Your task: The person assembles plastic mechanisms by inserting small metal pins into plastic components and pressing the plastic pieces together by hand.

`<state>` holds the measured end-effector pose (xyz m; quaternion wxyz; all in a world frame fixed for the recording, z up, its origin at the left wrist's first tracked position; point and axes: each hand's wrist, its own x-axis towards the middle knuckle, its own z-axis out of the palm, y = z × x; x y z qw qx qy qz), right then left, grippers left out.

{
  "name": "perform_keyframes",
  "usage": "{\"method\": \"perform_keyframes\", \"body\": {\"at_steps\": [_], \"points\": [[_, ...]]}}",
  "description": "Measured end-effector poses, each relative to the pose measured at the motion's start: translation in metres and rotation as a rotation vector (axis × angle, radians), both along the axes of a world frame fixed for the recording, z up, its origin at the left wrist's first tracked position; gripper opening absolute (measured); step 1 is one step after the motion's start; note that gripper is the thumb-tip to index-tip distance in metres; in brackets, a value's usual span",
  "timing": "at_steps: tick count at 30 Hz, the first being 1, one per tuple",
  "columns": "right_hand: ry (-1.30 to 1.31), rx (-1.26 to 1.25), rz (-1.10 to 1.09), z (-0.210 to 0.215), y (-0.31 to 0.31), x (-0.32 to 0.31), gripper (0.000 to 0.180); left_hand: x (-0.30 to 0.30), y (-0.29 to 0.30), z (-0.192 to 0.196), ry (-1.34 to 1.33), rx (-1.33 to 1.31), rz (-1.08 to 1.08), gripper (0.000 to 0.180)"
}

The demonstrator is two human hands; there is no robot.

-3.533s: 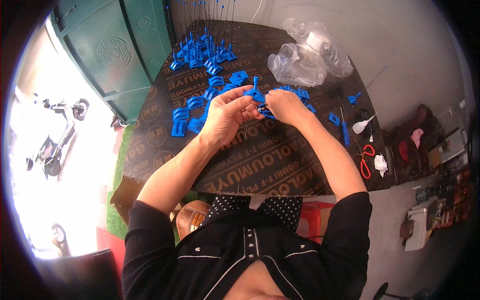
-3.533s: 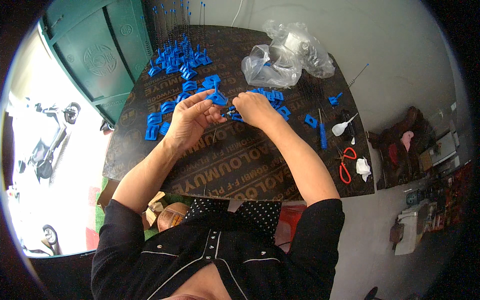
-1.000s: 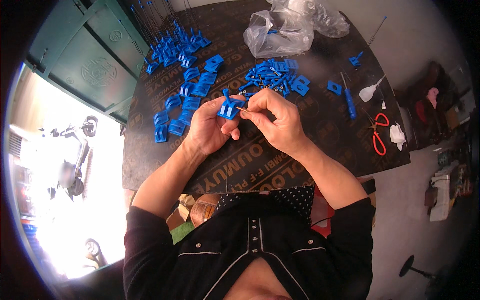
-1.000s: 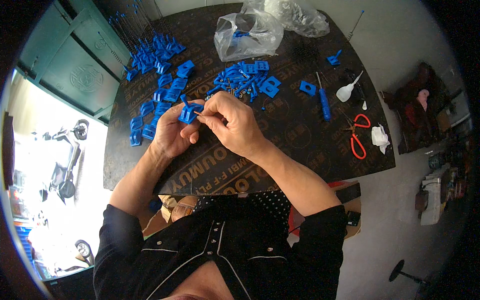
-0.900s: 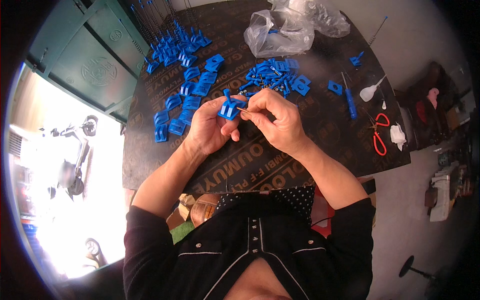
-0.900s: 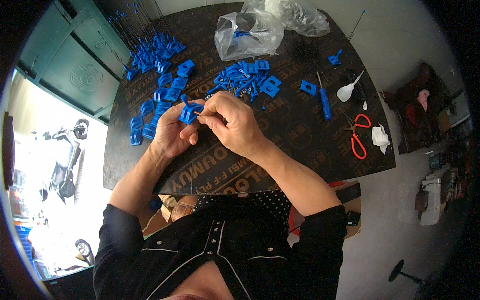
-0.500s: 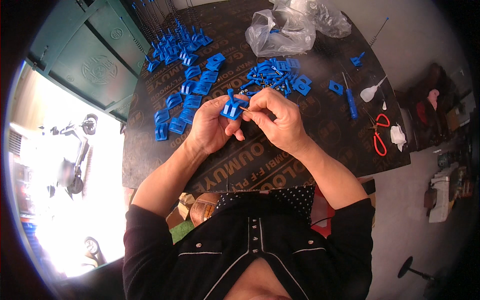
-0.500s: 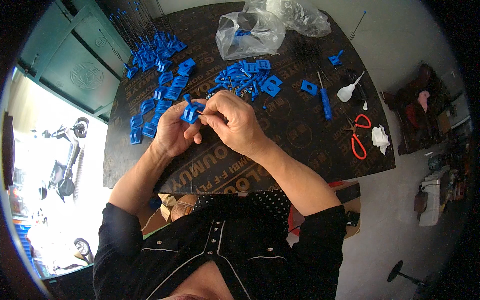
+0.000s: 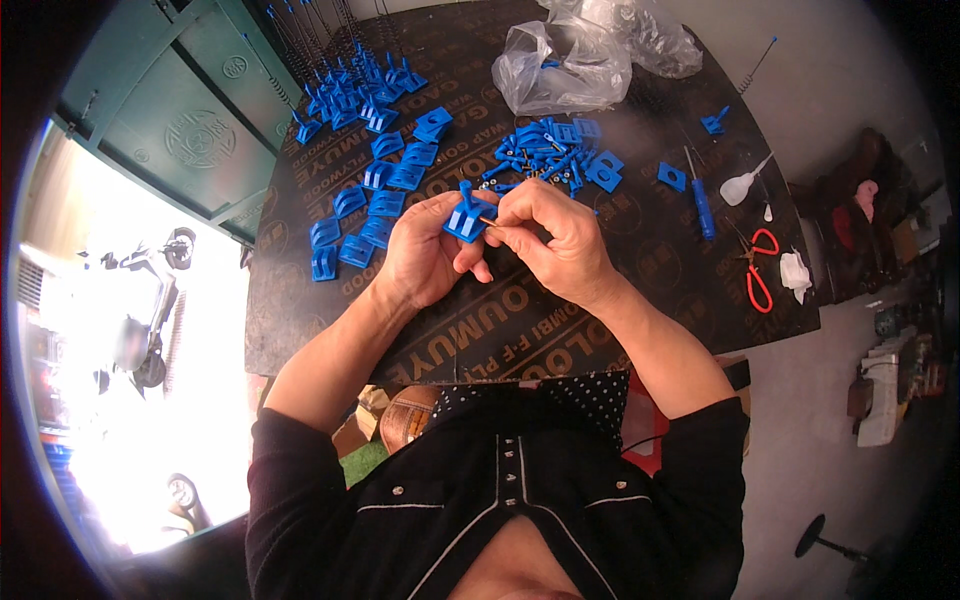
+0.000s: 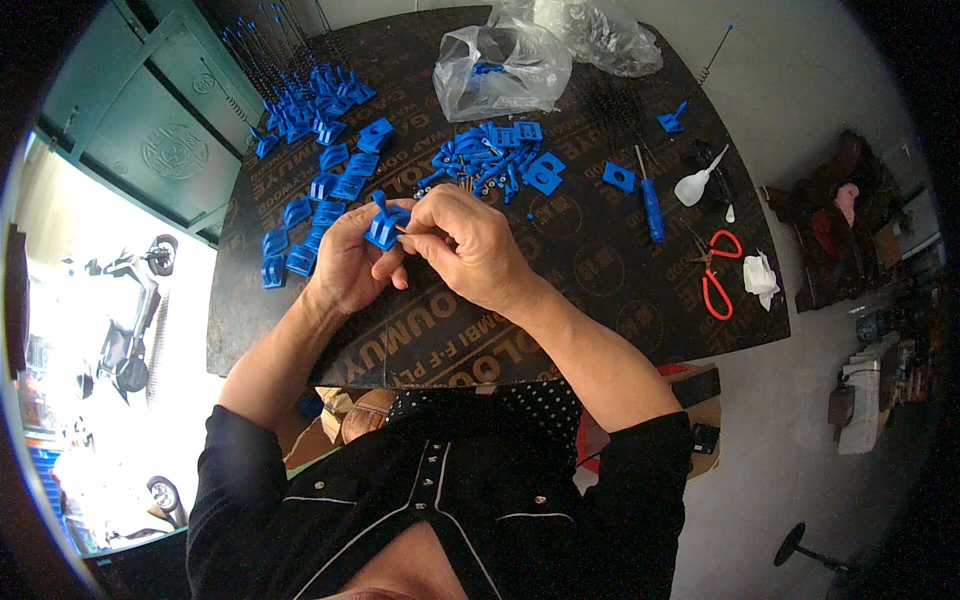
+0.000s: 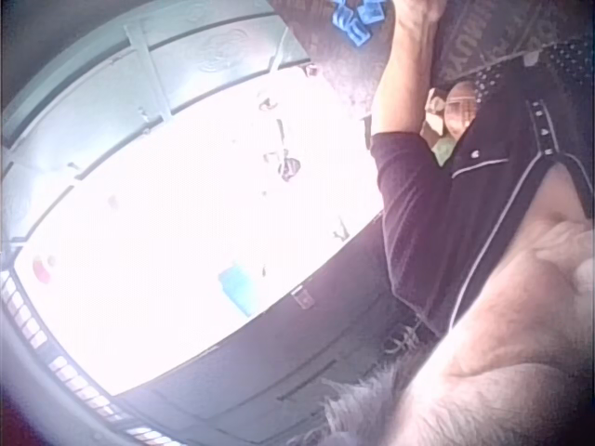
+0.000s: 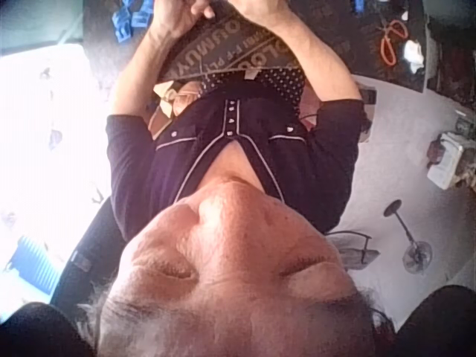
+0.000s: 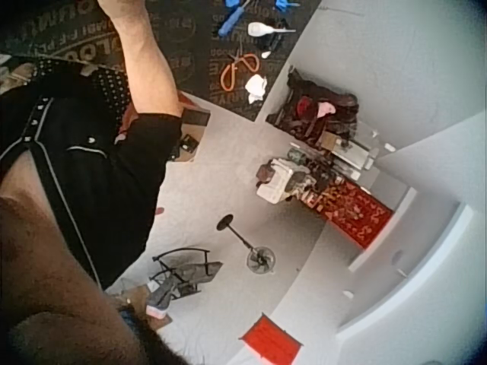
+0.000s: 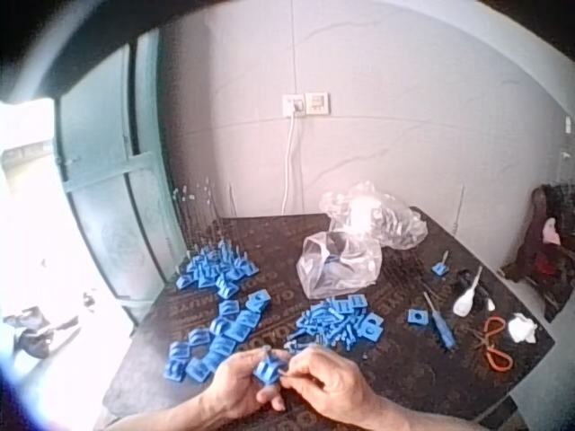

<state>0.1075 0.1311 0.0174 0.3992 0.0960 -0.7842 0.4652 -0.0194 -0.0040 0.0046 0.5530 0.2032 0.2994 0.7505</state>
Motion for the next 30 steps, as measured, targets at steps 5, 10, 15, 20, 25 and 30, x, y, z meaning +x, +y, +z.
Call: {"method": "perform_keyframes", "body": {"at_steps": [5,10,15,20,25,30], "points": [[-0.006,-0.002,0.013,-0.001,0.000,-0.001,0.019,0.003,0.000,0.004,0.058,-0.026,-0.006,0.037],[0.012,0.004,-0.012,0.001,-0.001,-0.001,0.018,0.005,-0.002,0.007,0.133,-0.080,0.033,0.036],[-0.009,0.010,-0.026,0.000,0.001,0.000,0.015,0.006,-0.002,0.007,0.157,-0.134,0.044,0.033],[-0.094,-0.037,-0.044,0.004,-0.003,0.002,0.014,0.010,-0.002,0.003,0.152,-0.120,0.218,0.022],[-0.082,-0.069,-0.048,0.000,-0.005,0.000,0.015,0.009,-0.001,0.001,0.215,-0.139,0.266,0.021],[-0.075,-0.106,-0.067,-0.002,-0.004,0.000,0.014,0.012,-0.001,0.005,0.232,-0.140,0.295,0.019]]}}
